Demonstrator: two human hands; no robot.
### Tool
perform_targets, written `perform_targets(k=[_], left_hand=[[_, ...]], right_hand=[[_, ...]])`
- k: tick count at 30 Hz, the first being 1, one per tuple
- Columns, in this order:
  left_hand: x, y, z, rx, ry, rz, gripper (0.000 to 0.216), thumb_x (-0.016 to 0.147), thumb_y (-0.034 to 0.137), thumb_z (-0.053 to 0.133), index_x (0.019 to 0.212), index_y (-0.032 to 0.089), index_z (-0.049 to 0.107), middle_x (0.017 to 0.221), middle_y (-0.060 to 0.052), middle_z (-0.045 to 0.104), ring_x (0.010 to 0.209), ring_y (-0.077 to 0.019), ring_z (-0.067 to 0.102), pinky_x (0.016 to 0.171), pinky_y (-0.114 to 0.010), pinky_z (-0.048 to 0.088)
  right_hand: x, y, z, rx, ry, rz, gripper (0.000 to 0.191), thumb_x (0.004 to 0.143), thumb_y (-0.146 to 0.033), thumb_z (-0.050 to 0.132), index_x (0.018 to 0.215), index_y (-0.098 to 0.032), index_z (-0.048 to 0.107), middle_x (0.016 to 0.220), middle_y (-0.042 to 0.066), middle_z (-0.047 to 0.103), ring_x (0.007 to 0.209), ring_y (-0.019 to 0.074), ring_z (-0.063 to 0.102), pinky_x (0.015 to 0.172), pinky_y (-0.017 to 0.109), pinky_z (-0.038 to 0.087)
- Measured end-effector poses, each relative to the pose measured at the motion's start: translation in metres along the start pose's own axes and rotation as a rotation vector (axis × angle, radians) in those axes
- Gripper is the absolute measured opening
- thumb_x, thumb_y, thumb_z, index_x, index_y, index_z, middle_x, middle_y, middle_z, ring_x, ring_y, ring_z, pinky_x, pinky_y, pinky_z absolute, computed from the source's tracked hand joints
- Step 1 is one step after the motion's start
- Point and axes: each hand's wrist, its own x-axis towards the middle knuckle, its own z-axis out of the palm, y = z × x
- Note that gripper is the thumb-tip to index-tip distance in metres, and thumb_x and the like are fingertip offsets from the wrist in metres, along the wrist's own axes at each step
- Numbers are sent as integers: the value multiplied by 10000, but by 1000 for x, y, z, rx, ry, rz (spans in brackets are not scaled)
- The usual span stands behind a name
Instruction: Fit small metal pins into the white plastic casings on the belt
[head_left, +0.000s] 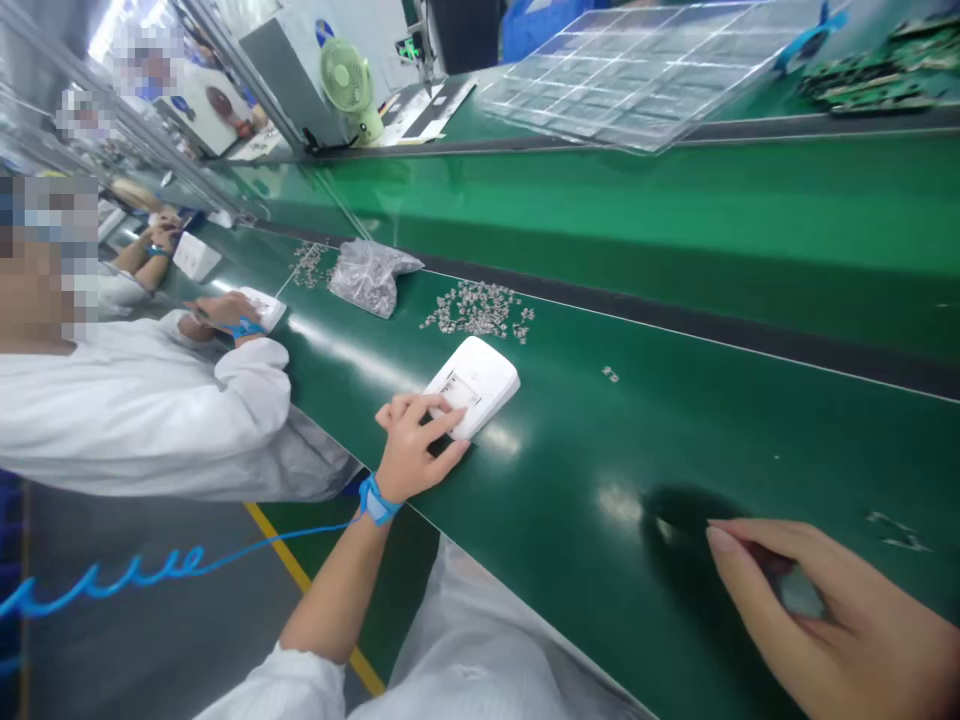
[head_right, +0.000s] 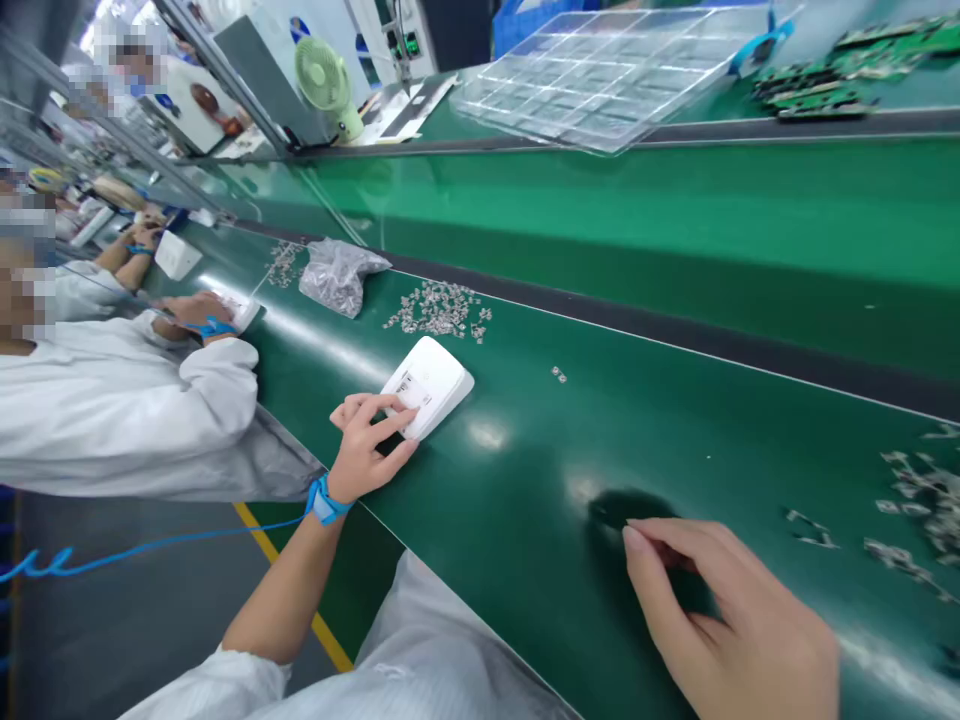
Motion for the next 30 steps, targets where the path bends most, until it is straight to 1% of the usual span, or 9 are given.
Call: perform_targets(k=[5,9,12,16,19,22,24,26,30], left_hand=[[-1,-1,3,0,-14,13,276,916,440,646,1144,326,751,1202,-57,686,1122,-260,502,919,-448,269],[-5,-9,-4,23,29,-116,221,948,407,619,1104,345,761,1219,-41,687,1149,-268,493,898,-452,257],[-9,-31,-17,65,38,-215,224,944,424,618,1078,324,767,1243,-49,680,1161,-284,486,919,-469,264],[-6,-80,-31,140,62,-366,252,890,444,651,1058,290,757,1271,-50,664,1171,-298,477,975,-478,306],[7,-112,-42,183,136,-463,238,853,436,656,984,261,752,1193,-59,681,1129,-290,511,971,-458,357],[19,-114,-48,203,254,-465,268,875,428,593,944,201,717,1125,-110,666,1117,-312,532,998,-495,366],[25,-95,-43,174,360,-407,274,909,404,528,961,178,675,1099,-133,645,1121,-333,542,1028,-545,353],[36,-68,-30,75,517,-213,164,885,382,584,926,239,652,968,-58,657,994,-295,595,966,-520,425],[88,-1,9,-161,297,322,76,784,395,718,801,348,661,902,45,656,910,-273,610,845,-495,436]], right_hand=[[5,8,7,-92,-31,-99,49,851,-386,693,868,-355,660,754,4,739,620,251,728,435,343,544],[14,6,9,-79,-76,-267,62,874,-348,680,911,-361,632,744,-21,736,551,236,711,407,339,530],[7,9,12,-108,-107,-291,51,928,-360,622,949,-314,628,831,9,740,673,244,735,554,360,577],[-12,25,23,-145,-201,-401,220,988,-387,505,1066,-231,639,981,63,732,881,278,720,813,462,557],[-14,34,25,-177,-211,-521,235,991,-356,492,1079,-214,657,1006,65,732,905,268,706,831,455,527],[-15,29,9,-269,-119,-484,237,981,-353,509,1051,-189,666,988,89,732,884,278,695,815,454,521],[-22,23,-11,-348,-2,-376,193,948,-322,578,1052,-183,664,980,103,731,869,269,690,823,438,533],[-35,25,-31,-439,142,-230,193,904,-252,637,1087,-189,652,993,109,728,883,248,689,849,409,555],[-76,61,-71,-835,484,288,473,894,-325,621,1311,-116,540,1179,219,658,1118,347,640,960,529,525]])
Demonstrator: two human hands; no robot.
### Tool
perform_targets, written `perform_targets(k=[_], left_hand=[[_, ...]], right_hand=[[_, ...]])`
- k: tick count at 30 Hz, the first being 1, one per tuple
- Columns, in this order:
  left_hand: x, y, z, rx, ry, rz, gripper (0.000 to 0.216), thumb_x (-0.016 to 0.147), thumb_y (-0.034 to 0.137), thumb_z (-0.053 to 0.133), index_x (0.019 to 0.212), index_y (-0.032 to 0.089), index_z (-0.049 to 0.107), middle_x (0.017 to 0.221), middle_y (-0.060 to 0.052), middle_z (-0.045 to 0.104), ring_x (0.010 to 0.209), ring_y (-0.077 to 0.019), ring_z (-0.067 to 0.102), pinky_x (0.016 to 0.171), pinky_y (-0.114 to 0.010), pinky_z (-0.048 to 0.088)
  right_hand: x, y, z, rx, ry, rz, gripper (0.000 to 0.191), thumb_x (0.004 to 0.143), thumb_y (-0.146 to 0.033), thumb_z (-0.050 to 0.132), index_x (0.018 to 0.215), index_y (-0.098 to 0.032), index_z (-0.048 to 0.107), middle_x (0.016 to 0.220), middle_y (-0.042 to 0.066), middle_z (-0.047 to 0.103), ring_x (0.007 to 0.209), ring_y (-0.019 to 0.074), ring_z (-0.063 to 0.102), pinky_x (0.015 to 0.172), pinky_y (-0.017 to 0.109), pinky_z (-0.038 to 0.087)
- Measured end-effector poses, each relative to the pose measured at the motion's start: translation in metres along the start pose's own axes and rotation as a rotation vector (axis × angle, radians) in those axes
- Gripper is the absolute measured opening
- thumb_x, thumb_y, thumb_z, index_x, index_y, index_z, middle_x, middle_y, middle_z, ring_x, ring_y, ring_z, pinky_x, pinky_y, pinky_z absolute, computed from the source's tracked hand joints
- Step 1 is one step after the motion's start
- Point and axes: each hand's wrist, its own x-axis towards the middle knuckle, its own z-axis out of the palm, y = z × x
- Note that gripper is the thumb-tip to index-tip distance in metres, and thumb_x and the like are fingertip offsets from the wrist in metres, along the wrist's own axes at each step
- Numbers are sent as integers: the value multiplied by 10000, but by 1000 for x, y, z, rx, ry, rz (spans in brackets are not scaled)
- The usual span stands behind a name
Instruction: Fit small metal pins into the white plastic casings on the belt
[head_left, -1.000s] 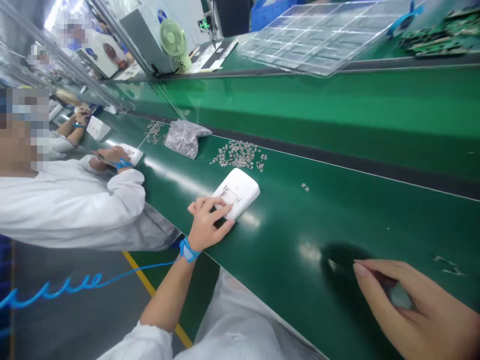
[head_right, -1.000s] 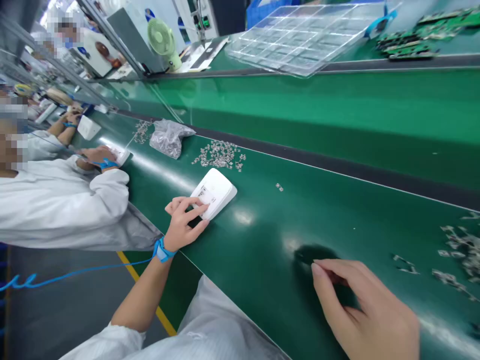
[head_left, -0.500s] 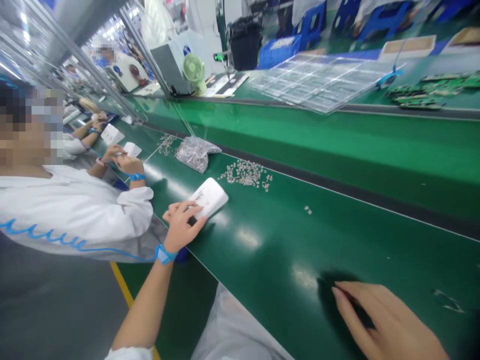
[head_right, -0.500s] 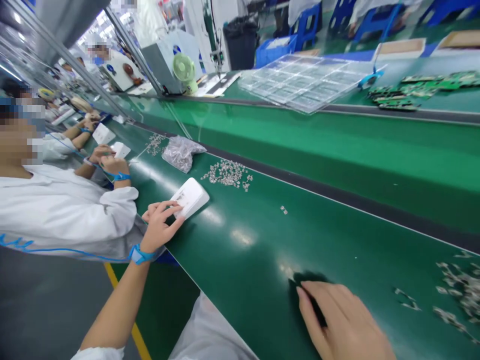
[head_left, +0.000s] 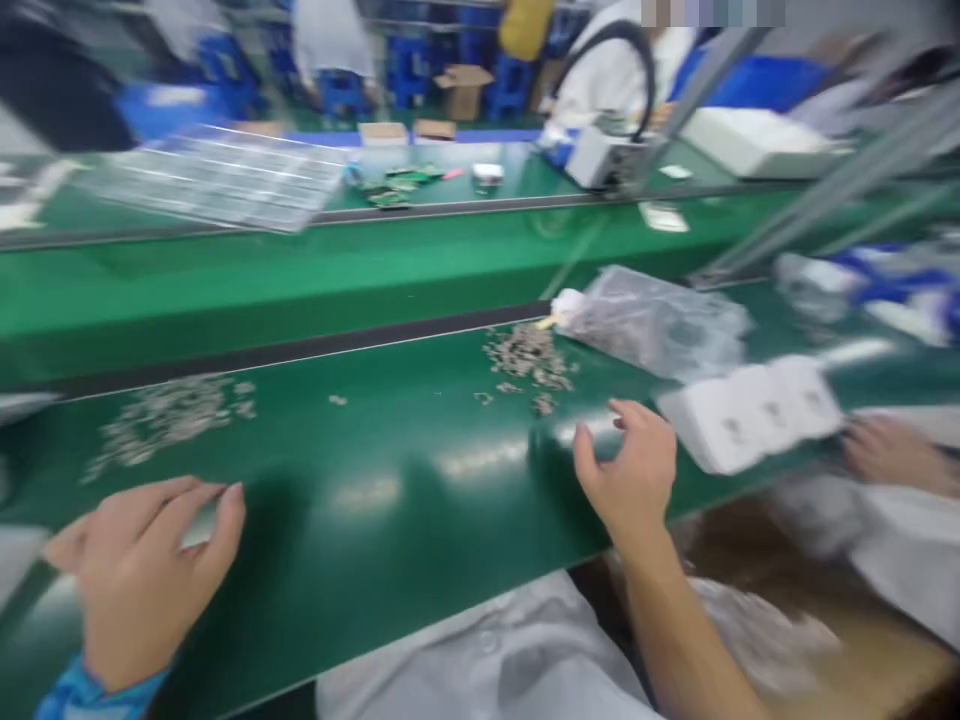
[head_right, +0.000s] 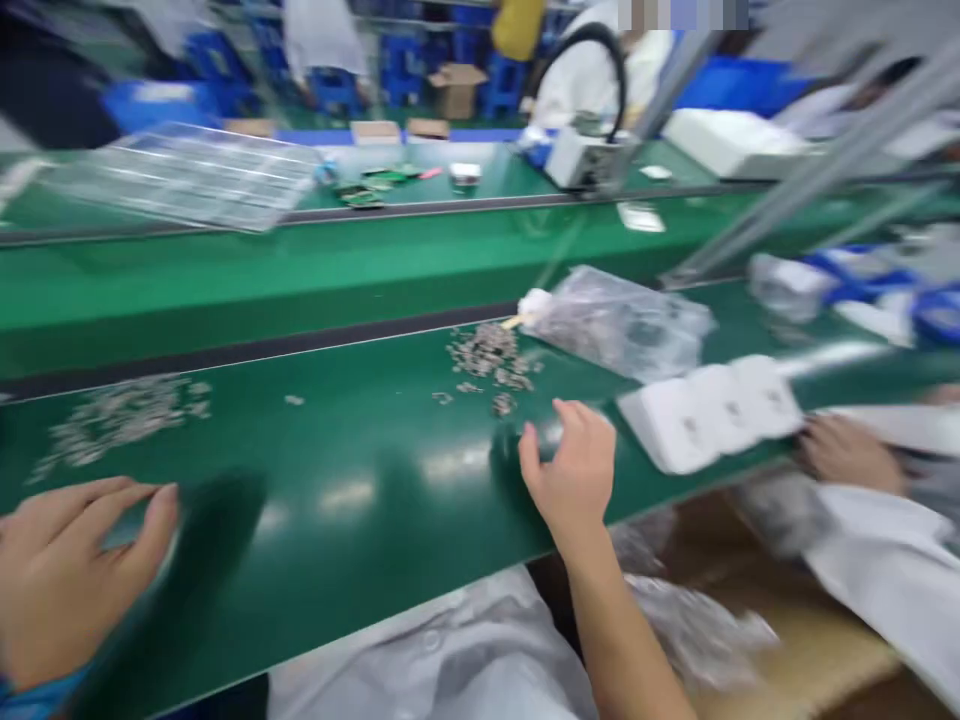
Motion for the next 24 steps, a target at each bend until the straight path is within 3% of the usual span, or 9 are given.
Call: perform_targets(k=[2,4,7,9,13,18,22,24], left_hand=[[31,32,31,-63,-165,265,93,792,411,710,808,328,671,926,20,687,915,-287,617,827,-496,409],[55,68,56,-115,-226,438,103,838,371,678,817,270,670,932,-26,707,907,-275,630,827,-471,408],[70,112,93,-181,-267,520,124,884,294,626,798,215,668,913,-67,710,858,-241,617,763,-413,392],[67,127,114,-195,-290,555,168,919,276,578,803,192,666,906,-77,703,837,-228,598,738,-398,380],[55,132,132,-220,-389,717,206,966,263,496,914,159,666,962,-96,682,840,-217,571,723,-378,361],[54,126,128,-321,-468,719,236,991,301,461,964,156,645,1026,-92,667,872,-206,569,735,-364,351],[56,126,125,-451,-557,787,313,992,413,456,867,175,617,893,-65,658,826,-196,565,728,-374,355],[56,126,125,-498,-602,828,342,966,460,456,819,185,596,807,-56,634,765,-192,545,708,-381,354]], right_hand=[[-10,33,-5,-232,-1,254,648,894,-434,611,1386,-35,474,1310,300,569,1233,439,551,1005,623,462],[-19,54,-10,-362,-61,460,804,886,-532,597,1444,15,409,1439,361,436,1304,523,454,1012,699,406],[-26,62,-10,-360,-146,635,908,892,-588,561,1503,37,316,1484,413,338,1305,580,424,952,768,396],[-29,57,-9,-334,-171,632,879,910,-574,538,1508,29,311,1448,412,386,1280,577,458,918,778,412],[-35,24,-19,-225,-304,298,750,918,-540,567,1450,-35,407,1319,326,550,1225,495,554,915,676,501],[-35,-60,-34,188,-419,-171,576,928,-397,621,1412,-157,420,1330,243,546,1075,333,652,820,480,609],[-4,-117,-43,440,-663,-388,400,974,-333,533,1321,-137,503,1427,256,486,959,256,682,665,362,601],[27,-130,-39,568,-739,-442,295,983,-288,491,1245,-168,553,1324,184,585,881,207,679,614,309,553]])
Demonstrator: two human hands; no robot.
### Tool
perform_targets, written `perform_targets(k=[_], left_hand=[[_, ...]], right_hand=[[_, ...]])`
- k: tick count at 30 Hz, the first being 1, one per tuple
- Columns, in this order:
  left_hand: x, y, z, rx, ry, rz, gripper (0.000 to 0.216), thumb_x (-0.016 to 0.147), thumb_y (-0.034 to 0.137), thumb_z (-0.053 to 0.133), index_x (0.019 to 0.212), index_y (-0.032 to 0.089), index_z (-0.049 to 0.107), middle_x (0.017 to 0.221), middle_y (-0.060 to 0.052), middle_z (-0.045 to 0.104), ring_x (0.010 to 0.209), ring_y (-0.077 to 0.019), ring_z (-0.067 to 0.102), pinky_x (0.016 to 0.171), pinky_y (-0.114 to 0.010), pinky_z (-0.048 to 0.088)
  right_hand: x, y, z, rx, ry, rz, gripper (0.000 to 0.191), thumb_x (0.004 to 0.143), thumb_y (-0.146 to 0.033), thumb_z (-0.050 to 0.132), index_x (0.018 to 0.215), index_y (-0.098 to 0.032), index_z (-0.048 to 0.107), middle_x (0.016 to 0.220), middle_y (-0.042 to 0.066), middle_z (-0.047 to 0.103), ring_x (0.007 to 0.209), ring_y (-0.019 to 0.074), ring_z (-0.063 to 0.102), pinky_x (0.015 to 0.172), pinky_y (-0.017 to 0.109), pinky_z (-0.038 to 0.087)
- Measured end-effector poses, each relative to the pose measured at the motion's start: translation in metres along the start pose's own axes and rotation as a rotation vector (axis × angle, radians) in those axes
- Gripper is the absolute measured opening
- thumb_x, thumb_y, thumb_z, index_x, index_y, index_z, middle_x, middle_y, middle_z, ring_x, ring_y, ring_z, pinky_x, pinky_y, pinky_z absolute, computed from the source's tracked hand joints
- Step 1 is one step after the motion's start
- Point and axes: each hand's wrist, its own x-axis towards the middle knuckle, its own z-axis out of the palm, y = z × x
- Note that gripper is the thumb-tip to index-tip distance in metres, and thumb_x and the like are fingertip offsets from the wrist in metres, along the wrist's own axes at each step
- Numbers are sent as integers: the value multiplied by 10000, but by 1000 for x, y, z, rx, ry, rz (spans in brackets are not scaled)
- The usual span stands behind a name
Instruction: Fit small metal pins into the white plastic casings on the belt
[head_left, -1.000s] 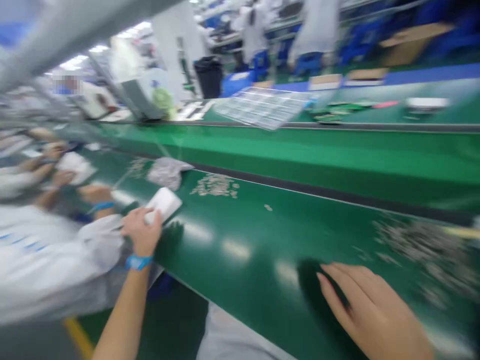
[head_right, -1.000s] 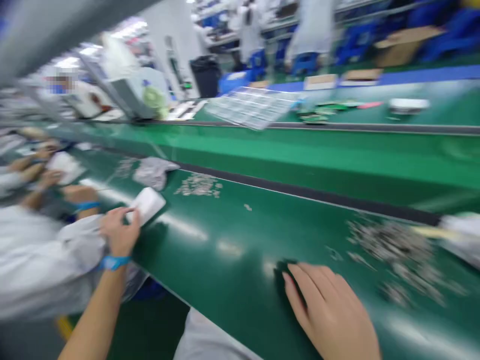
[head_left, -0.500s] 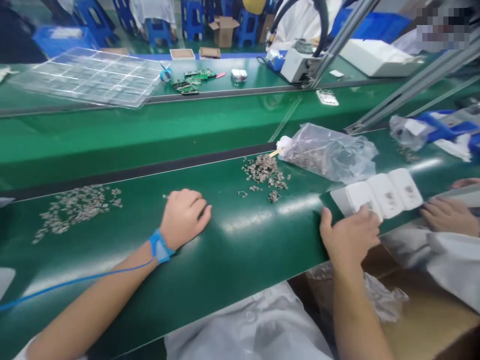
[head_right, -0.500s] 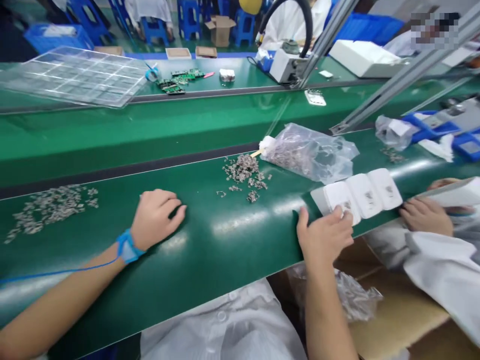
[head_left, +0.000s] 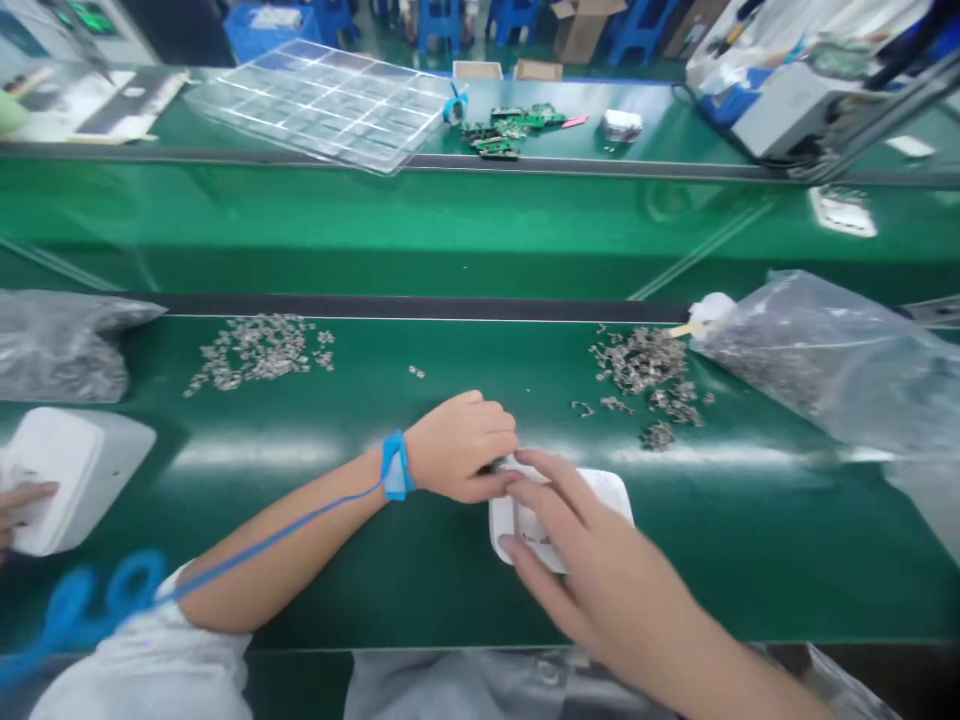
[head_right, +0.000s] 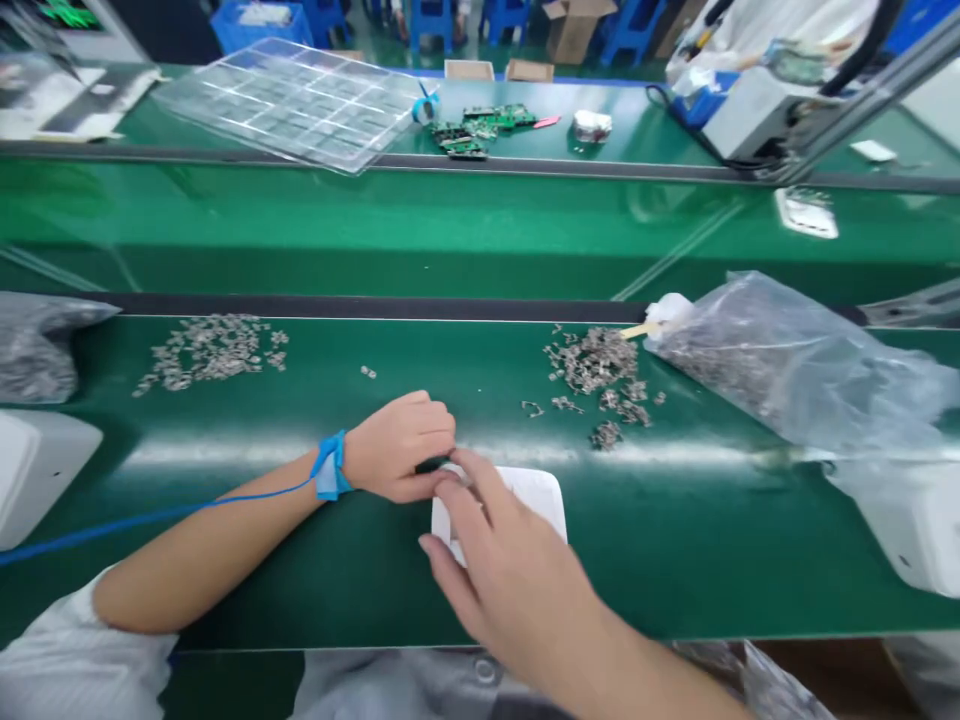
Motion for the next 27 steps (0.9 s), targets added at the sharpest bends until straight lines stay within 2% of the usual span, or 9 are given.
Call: perform_targets(k=[2,4,6,8,11,14,18,22,27], left_hand=[[-1,0,1,-31,-6,22,360,931,506,463,861,187,613,806,-62,637,758,-201,548,698,-381,362],[-1,0,4,-38,5,29,423,894,570,482,911,181,646,833,-78,658,795,-225,574,698,-379,385],[-2,0,7,-29,15,20,475,864,610,499,867,167,671,803,-84,668,789,-237,589,681,-382,402],[-2,0,10,-20,42,15,461,844,590,519,755,163,668,715,-70,649,704,-216,568,642,-382,398],[-4,0,12,-20,114,13,333,810,463,554,690,170,658,660,-48,630,635,-186,526,612,-380,390],[-5,1,11,-28,134,7,255,772,397,567,668,179,649,640,-39,616,604,-177,499,572,-379,359],[0,3,9,-41,109,-40,236,762,390,578,690,176,646,669,-40,624,642,-186,519,600,-386,358],[6,2,6,-118,64,-116,221,759,374,596,646,184,582,643,-30,604,703,-202,543,695,-397,381],[2,-2,2,-209,85,-137,230,747,328,599,589,185,513,607,-26,581,616,-168,493,587,-362,274]], right_hand=[[38,9,-15,82,-15,-69,186,975,-236,483,1115,-201,601,1073,85,674,790,165,648,623,282,499],[84,20,-20,44,-22,-107,102,952,-226,526,984,-195,618,872,41,655,724,156,597,614,284,428],[134,26,-11,-22,-116,-136,65,937,-237,579,917,-185,613,882,43,657,755,163,581,651,296,395],[177,26,8,-2,-202,-144,110,937,-294,634,940,-185,617,889,34,670,814,176,594,684,293,384],[213,21,39,-113,-331,-181,74,933,-235,646,903,-172,623,955,64,675,846,188,598,662,292,338],[215,21,48,-200,-399,-243,104,957,-135,555,878,-162,617,961,80,667,782,165,580,631,292,298],[202,27,28,-258,-327,-279,123,962,-107,497,965,-163,607,993,82,653,794,173,570,633,296,295],[206,27,3,-288,-289,-258,166,921,-53,496,991,-165,598,1005,80,630,884,198,575,691,304,360],[201,16,-4,-158,-305,-393,243,910,-45,457,1046,-189,598,1068,54,605,927,175,576,788,330,474]])
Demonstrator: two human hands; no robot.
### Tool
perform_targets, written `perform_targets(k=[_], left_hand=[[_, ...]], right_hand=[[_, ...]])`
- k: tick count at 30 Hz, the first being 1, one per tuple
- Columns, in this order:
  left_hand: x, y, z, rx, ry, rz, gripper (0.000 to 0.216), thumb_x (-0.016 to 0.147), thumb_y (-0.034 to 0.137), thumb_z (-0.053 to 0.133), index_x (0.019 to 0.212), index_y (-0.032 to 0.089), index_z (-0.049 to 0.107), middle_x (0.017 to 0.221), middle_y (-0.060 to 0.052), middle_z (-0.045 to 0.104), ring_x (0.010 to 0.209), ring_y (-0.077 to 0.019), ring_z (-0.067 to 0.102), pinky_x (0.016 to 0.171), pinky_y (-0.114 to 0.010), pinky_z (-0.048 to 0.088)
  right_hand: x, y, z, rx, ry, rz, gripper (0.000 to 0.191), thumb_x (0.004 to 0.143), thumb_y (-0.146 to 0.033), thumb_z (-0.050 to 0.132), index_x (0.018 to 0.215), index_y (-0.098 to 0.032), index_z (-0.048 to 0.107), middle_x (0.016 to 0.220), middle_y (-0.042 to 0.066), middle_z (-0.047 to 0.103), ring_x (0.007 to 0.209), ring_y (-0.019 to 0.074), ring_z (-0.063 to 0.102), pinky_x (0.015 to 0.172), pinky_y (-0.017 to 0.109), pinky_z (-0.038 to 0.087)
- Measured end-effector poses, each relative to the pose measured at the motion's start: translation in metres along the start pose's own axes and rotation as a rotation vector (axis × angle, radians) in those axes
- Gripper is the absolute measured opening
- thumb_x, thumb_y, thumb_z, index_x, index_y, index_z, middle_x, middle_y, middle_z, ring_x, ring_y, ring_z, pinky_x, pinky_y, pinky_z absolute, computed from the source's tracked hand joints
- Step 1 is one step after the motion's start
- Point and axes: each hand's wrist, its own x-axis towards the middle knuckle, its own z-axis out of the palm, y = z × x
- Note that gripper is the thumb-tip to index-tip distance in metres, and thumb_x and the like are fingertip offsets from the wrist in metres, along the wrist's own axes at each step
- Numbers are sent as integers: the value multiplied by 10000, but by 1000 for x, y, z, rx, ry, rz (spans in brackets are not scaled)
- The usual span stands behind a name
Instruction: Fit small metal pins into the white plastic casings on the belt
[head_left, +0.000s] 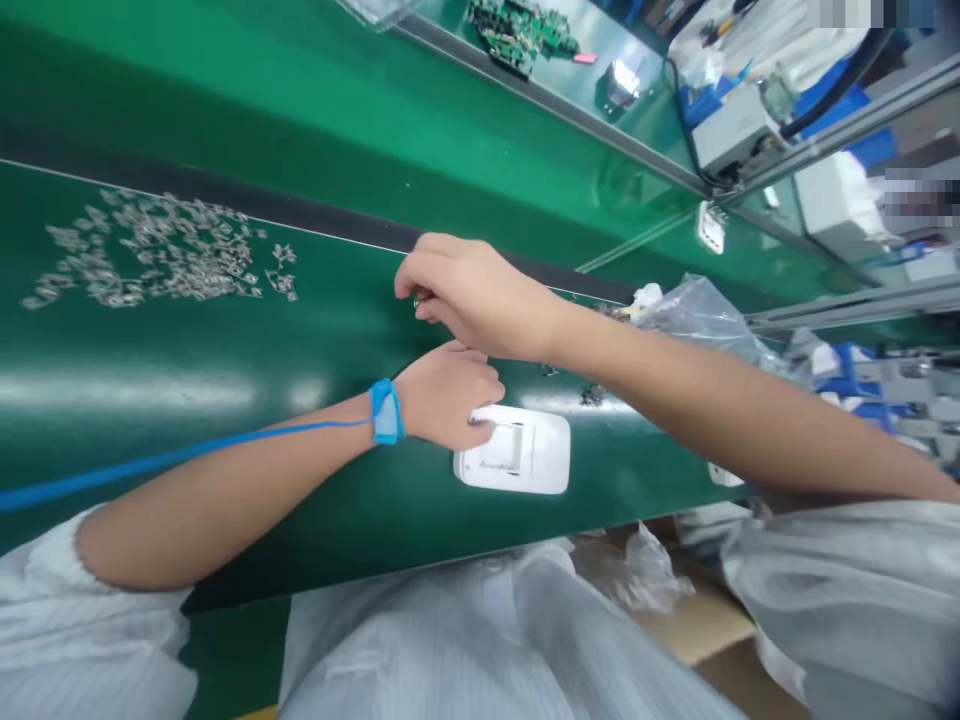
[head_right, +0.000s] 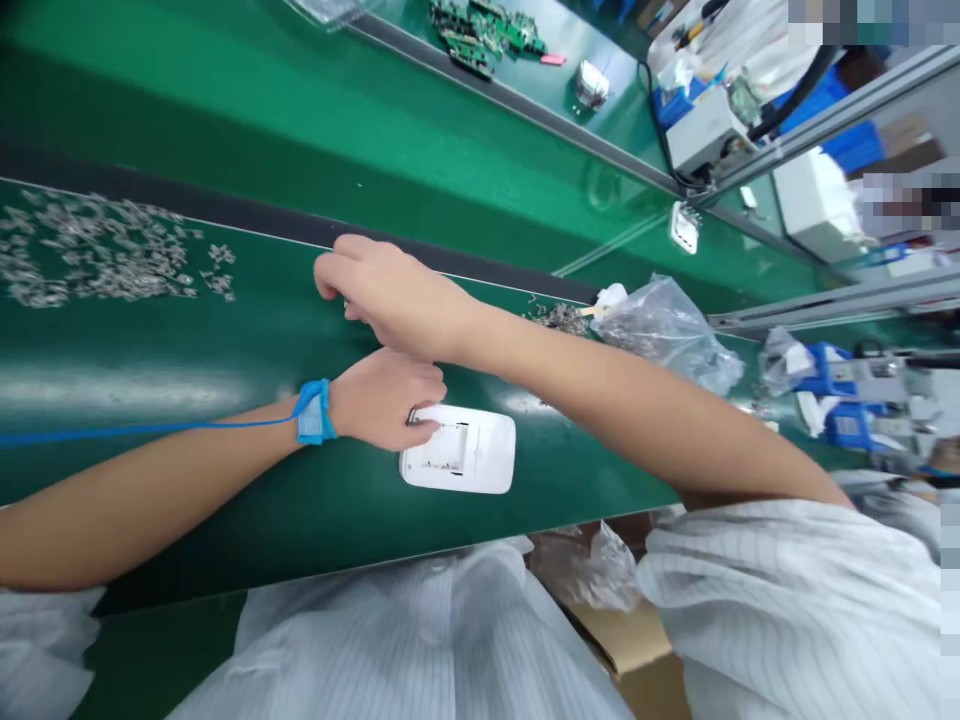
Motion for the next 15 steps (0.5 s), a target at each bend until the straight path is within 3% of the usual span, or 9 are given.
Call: perform_targets(k=[3,7,11,15], left_hand=[[-4,-4,0,-35,20,48,185,761,302,586,621,186,554,628,-32,616,599,-169,498,564,-361,252],[-4,-5,4,47,24,90,163,807,306,559,764,174,646,774,-74,688,787,-235,599,637,-379,326],[-2,-1,5,141,1,24,229,853,373,527,794,172,620,755,-69,649,780,-238,577,633,-380,301],[-1,0,0,157,25,-50,191,853,351,520,823,173,584,780,-52,610,738,-204,526,640,-367,287]], right_hand=[[-26,-18,8,57,165,10,241,965,-102,423,1058,-206,619,1148,67,610,1021,185,604,841,364,527],[-82,-37,17,53,458,111,222,968,-103,487,1004,-241,657,1136,66,664,1050,197,654,860,377,558],[-126,-36,23,-28,434,89,238,932,-57,542,1006,-246,666,990,47,697,877,167,676,731,310,563],[-147,-30,32,-70,407,84,243,927,-51,546,1087,-197,658,994,91,694,888,194,665,720,331,559]])
